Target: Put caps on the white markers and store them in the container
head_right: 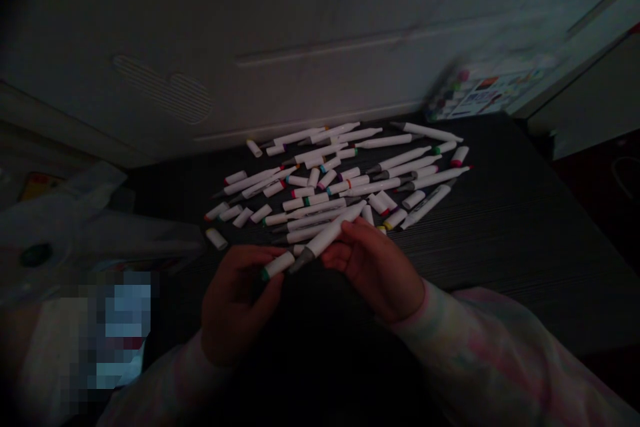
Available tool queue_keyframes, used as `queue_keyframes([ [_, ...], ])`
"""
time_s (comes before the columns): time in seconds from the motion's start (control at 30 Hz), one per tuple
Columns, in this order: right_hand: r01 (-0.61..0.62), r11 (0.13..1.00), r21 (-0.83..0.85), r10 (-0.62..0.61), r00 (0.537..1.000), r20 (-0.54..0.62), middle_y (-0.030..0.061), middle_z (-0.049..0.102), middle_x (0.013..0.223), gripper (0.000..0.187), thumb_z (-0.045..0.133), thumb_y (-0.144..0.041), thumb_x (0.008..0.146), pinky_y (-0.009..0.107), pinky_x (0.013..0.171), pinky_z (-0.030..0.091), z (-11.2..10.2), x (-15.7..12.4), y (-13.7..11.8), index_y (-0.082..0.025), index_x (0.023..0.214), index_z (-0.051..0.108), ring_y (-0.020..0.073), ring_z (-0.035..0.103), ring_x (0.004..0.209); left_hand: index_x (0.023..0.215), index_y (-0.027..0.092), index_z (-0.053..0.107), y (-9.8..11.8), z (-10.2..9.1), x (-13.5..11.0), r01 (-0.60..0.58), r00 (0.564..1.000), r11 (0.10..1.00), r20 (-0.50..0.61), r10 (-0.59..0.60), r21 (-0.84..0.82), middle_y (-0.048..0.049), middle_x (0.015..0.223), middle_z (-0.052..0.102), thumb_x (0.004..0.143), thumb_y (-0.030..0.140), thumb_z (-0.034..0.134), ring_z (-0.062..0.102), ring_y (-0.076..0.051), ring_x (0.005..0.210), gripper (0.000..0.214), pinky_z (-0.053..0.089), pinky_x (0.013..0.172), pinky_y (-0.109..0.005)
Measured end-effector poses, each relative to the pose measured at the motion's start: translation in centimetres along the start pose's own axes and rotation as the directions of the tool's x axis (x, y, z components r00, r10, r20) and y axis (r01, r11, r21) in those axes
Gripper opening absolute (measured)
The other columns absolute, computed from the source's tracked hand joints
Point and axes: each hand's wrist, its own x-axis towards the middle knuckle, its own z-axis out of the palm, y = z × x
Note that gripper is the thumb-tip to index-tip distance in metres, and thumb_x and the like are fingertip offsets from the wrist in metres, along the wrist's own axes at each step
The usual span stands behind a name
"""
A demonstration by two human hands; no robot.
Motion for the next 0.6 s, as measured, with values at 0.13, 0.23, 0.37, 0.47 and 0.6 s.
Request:
queue_keyframes([
  [0.13,0.000,1.000,0.003,0.000,1.000,-0.001,-0.0012,0.064,0.063,0.007,0.055,-0.023,0.073,0.020,0.057,0.049,-0.06,-0.03,0.00,-0.017,0.071,0.059,0.0094,0.058,0.056,0.090,0.020,0.049,0.07,-0.08,0.04,-0.027,1.000,1.000,0.009,0.027,0.004,-0.0046,0.086,0.058,0.068,0.005,0.056,0.059,-0.016,0.080,0.027,0.050,0.070,-0.032],
  [0.23,0.001,1.000,0.008,-0.001,1.000,-0.004,-0.0014,0.064,0.062,0.007,0.056,-0.023,0.072,0.020,0.056,0.048,-0.04,-0.11,-0.02,-0.017,0.071,0.059,0.0091,0.058,0.055,0.088,0.020,0.050,0.20,-0.12,0.20,-0.056,0.998,0.998,0.012,0.056,0.018,-0.0039,0.084,0.057,0.068,0.005,0.056,0.058,-0.015,0.078,0.026,0.050,0.068,-0.030],
  [0.37,0.013,1.000,0.008,-0.013,1.000,0.012,-0.0010,0.064,0.063,0.008,0.054,-0.023,0.074,0.020,0.057,0.048,-0.05,-0.15,-0.01,-0.018,0.072,0.059,0.0095,0.059,0.056,0.084,0.019,0.051,0.29,-0.17,0.26,-0.058,0.998,0.997,0.007,0.058,0.043,-0.0029,0.079,0.057,0.069,0.008,0.056,0.057,-0.014,0.073,0.020,0.048,0.064,-0.027],
  [0.47,0.028,0.999,0.027,-0.028,0.999,0.024,-0.0016,0.064,0.065,0.007,0.052,-0.021,0.075,0.020,0.058,0.049,-0.09,-0.11,-0.02,-0.019,0.073,0.059,0.0095,0.059,0.057,0.084,0.019,0.053,0.19,-0.26,0.02,-0.001,1.000,0.999,0.008,0.001,0.035,-0.0018,0.076,0.057,0.072,0.012,0.055,0.057,-0.013,0.070,0.014,0.046,0.062,-0.025],
  [0.6,0.078,0.995,0.065,-0.078,0.997,-0.001,-0.0026,0.064,0.066,0.010,0.050,-0.016,0.075,0.021,0.057,0.049,-0.10,-0.02,-0.08,-0.019,0.073,0.060,0.0093,0.059,0.057,0.087,0.020,0.054,0.15,-0.38,-0.33,0.119,0.993,0.993,0.013,-0.119,-0.006,0.0005,0.074,0.059,0.076,0.016,0.052,0.057,-0.011,0.066,0.013,0.044,0.059,-0.021],
])
